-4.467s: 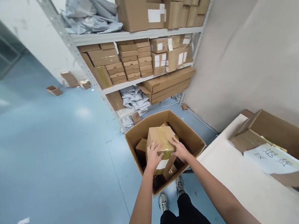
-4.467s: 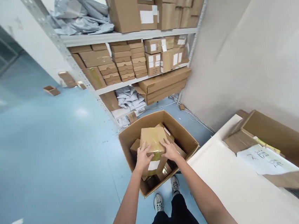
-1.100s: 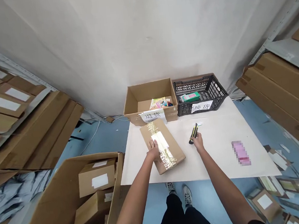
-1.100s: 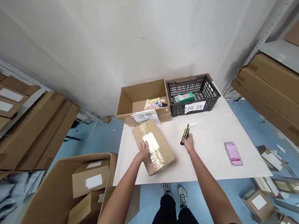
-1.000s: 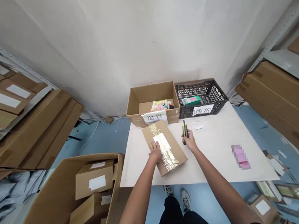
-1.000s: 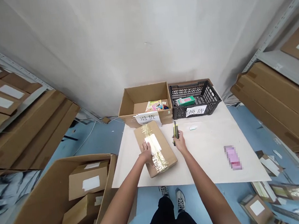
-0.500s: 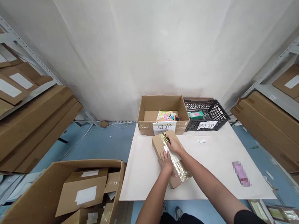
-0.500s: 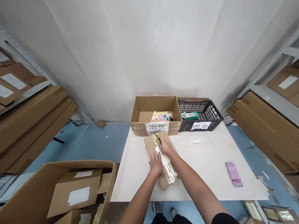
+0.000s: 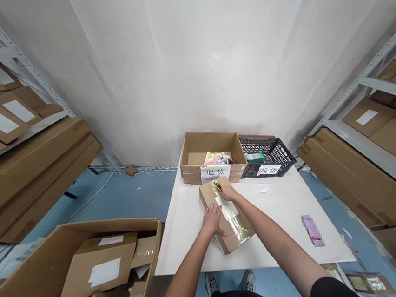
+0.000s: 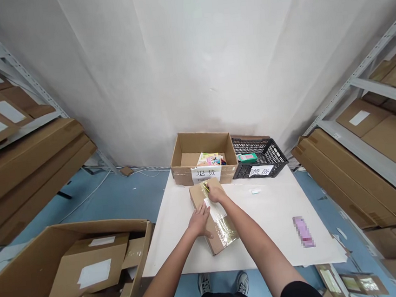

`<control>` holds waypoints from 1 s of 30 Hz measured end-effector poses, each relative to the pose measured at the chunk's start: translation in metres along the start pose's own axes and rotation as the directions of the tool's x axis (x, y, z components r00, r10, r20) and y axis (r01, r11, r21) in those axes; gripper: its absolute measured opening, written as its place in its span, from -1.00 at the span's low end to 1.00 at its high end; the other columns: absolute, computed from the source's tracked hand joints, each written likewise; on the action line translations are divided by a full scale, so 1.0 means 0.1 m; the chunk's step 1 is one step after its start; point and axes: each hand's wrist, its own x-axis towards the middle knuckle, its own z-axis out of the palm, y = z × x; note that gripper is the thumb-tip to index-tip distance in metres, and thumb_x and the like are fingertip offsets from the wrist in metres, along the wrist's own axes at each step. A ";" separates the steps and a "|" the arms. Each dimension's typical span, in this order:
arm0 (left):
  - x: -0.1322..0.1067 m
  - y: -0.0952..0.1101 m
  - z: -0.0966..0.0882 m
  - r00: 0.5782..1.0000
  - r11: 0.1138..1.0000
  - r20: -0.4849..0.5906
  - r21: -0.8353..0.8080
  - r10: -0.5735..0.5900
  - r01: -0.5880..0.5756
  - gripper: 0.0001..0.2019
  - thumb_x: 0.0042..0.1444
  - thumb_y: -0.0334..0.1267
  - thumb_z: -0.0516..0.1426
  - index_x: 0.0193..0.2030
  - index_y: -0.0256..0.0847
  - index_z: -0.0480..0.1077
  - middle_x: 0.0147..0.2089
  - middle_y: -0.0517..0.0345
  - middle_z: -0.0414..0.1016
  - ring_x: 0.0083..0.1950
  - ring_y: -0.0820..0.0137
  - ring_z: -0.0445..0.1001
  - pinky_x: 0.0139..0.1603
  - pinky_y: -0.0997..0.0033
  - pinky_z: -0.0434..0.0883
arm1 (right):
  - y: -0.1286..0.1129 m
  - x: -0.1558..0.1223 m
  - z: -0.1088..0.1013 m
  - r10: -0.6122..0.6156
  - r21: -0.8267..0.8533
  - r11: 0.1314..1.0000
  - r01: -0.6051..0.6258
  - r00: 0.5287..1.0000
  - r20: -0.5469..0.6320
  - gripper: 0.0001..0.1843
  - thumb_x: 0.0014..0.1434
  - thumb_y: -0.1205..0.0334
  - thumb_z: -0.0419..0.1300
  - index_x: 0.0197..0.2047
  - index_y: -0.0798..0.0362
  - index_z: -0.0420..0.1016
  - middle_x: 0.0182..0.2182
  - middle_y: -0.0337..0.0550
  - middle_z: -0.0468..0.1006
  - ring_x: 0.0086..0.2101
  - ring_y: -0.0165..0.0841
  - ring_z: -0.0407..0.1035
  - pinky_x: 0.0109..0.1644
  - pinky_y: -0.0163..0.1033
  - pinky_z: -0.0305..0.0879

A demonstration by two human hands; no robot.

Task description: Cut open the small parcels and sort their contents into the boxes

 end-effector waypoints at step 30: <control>-0.17 0.05 -0.08 0.989 0.991 -0.081 -0.062 -0.121 0.116 0.35 -0.24 0.39 0.33 0.60 0.07 -0.28 0.66 0.13 -0.41 0.61 -0.10 -0.59 0.51 -0.36 -0.19 | 0.80 -2.69 0.53 0.229 -0.015 0.973 -0.229 0.963 0.143 -0.32 0.13 0.32 0.13 0.33 -0.24 0.35 -0.16 -0.02 0.66 -0.16 -0.05 0.56 -0.17 -0.15 0.31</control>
